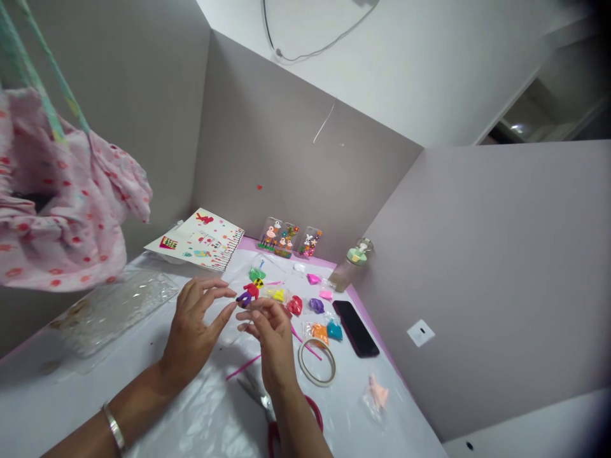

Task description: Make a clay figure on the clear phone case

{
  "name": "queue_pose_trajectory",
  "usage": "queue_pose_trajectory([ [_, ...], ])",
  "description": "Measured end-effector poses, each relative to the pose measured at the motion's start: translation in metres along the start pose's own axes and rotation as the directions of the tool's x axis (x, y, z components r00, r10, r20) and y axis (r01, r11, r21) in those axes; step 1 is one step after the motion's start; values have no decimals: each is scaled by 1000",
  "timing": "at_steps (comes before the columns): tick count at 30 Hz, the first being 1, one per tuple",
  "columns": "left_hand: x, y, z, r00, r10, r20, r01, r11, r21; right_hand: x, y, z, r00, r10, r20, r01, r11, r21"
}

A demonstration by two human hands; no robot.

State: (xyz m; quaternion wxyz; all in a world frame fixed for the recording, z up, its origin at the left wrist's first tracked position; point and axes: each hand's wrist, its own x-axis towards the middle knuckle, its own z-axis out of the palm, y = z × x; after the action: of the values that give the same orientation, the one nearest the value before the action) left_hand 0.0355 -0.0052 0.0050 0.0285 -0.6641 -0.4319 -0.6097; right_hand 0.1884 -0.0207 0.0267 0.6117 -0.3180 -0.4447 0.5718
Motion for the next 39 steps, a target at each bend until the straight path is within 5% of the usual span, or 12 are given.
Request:
queue_pose_trajectory([
  [39,-3,-1,-1,982,190,-13,-188,979,80,2,4,-1,1000,-2,-7,2,1000,-4],
])
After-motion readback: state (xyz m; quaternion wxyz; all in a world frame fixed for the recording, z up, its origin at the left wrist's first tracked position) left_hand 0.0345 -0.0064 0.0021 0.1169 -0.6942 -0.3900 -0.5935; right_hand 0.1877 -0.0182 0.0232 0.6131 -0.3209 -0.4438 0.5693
